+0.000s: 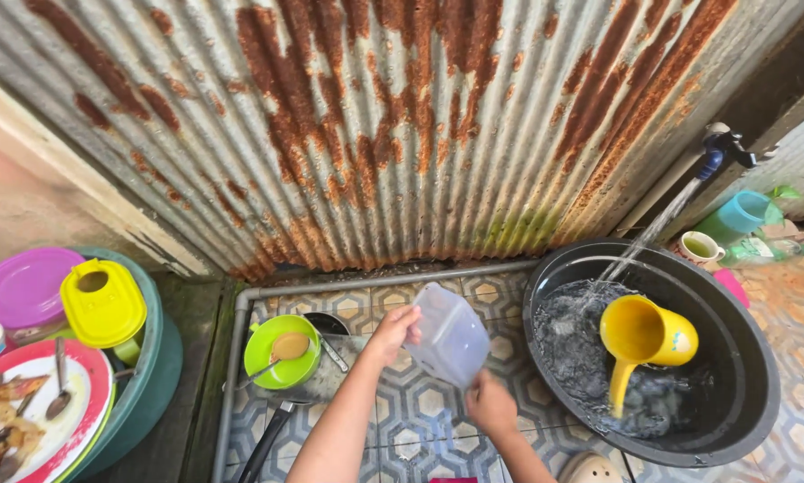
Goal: Washing and rinsing various dishes, plates, and utensils in basins at floor level.
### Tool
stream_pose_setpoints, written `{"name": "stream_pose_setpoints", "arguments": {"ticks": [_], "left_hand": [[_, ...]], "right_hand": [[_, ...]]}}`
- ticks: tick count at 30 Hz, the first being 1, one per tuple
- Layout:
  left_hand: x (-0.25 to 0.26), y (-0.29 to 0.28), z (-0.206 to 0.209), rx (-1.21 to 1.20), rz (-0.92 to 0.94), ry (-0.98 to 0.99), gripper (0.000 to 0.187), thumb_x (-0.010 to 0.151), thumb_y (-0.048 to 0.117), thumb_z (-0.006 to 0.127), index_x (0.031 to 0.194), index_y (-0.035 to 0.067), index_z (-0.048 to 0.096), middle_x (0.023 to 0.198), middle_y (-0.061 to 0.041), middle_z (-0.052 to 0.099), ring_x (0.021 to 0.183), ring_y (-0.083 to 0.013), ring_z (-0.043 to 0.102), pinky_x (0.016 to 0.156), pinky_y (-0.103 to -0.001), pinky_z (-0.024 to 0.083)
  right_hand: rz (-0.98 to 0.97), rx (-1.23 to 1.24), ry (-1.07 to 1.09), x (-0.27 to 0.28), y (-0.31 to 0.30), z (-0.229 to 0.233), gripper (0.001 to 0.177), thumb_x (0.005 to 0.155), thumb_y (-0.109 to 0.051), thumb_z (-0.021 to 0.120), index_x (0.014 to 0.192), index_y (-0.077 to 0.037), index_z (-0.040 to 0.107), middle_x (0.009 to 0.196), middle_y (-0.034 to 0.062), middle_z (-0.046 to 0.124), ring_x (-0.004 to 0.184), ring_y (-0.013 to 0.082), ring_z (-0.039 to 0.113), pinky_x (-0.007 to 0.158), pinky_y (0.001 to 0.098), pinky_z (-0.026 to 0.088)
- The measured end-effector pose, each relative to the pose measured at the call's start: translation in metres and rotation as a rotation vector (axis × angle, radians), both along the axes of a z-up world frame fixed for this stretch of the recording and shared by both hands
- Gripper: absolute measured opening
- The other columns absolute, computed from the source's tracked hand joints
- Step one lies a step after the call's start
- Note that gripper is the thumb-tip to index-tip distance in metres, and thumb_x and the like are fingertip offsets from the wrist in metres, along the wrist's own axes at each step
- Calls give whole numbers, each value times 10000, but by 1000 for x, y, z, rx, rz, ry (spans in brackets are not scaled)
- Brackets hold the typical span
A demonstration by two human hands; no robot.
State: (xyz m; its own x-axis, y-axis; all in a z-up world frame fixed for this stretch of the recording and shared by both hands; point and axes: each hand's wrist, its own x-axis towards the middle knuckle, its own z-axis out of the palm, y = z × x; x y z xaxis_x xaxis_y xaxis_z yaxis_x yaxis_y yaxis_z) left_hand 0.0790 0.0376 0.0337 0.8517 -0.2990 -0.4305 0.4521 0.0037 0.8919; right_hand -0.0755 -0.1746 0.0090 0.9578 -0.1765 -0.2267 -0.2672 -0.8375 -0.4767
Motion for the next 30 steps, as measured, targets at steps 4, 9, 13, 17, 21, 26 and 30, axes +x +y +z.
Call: {"name": "stream_pose_setpoints", "arguments": {"ticks": [4,9,13,17,21,26,30], "left_hand": [[-54,-18,65,209,-99,-76,162,1028,269,565,1050,136,656,782,-8,660,642,-103,608,673,-339,594],[-116,-29,35,769,-513,-574,92,998,116,605,1057,100,674,1038,-99,683,977,-259,667,925,-449,527],[-151,-17,-34,812,-527,-782,92,953,62,630,1027,74,684,1065,-138,700,1013,-311,674,965,-484,504],[-160,-11,-11,719,-554,-623,211,883,188,759,1022,53,678,1108,-155,677,1057,-305,652,967,-448,519],[-135,-12,21,521,-310,-188,311,964,418,627,1084,147,720,1163,-52,743,1094,-191,697,967,-361,568],[-102,-8,76,393,15,-125,441,1013,508,517,1166,132,690,1208,-83,732,1102,-184,688,955,-371,540],[-125,-15,145,269,17,-164,470,941,446,603,1293,137,563,1212,-106,721,1040,-222,749,898,-366,599]], "right_hand": [[440,-54,588,-25,5,-31,630,743,-487,868,1232,-160,641,1275,109,670,1232,281,630,1047,384,507],[580,19,718,-14,12,-42,594,761,-420,860,1261,-162,667,1256,104,692,1155,253,656,974,367,538],[658,58,795,-8,12,-42,577,772,-380,856,1279,-164,683,1245,100,705,1109,236,671,930,356,556],[764,124,922,-10,8,-39,558,789,-319,852,1306,-167,706,1229,94,725,1041,210,694,864,340,584],[560,272,880,24,-6,56,508,869,-223,810,1347,-225,640,1184,15,715,979,199,712,837,323,630],[134,765,238,67,-41,99,383,825,-141,818,1197,-90,742,988,25,781,836,127,686,765,287,561],[-109,1108,-144,77,-35,126,313,846,-108,809,1133,-5,739,970,71,782,822,115,677,751,270,540]]}}
